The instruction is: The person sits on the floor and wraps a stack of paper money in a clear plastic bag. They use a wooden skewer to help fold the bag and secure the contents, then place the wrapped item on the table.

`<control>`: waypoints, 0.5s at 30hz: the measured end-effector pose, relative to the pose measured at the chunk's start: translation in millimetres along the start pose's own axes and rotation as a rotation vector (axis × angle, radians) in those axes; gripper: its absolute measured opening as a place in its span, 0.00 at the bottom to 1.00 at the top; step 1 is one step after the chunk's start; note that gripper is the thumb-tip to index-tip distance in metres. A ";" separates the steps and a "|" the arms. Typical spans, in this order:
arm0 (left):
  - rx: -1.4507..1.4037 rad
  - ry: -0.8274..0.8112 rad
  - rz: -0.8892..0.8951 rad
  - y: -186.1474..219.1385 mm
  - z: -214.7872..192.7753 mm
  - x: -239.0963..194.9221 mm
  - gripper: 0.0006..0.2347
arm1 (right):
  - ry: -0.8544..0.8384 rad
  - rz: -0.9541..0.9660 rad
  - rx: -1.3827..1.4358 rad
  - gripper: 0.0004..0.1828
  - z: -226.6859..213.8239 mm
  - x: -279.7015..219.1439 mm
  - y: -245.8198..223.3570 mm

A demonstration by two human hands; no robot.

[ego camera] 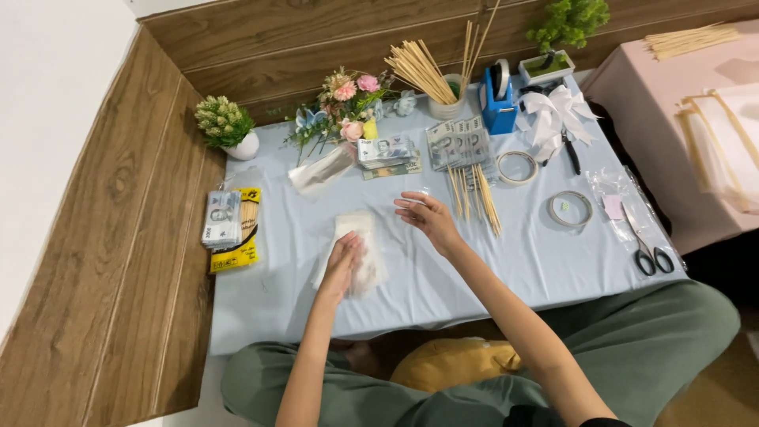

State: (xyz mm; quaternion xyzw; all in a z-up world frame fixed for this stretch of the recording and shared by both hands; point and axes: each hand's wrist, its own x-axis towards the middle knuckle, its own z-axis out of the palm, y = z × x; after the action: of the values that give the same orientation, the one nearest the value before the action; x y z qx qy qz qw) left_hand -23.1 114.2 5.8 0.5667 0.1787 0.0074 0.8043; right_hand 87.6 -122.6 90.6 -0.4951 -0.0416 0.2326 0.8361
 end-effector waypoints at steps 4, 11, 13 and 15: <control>0.061 -0.071 0.066 20.0 72.8 -12.2 0.33 | 0.023 -0.002 0.071 0.19 7.8 -15.2 -11.8; 0.329 -0.081 0.156 -0.4 104.9 3.0 0.25 | 0.034 -0.019 0.094 0.19 -18.7 -26.4 -30.8; 0.486 -0.048 0.179 8.1 102.5 1.7 0.22 | 0.038 -0.036 0.042 0.19 -31.2 -27.7 -39.7; 0.536 -0.102 0.168 14.8 95.6 -1.9 0.25 | 0.107 -0.046 -0.146 0.11 -46.9 -27.4 -41.6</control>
State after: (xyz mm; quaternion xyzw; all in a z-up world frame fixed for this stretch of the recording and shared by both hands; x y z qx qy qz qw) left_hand 6.3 32.2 47.9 0.7716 0.0860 -0.0021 0.6302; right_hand 91.8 -189.1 106.5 -0.5654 -0.0250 0.1830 0.8038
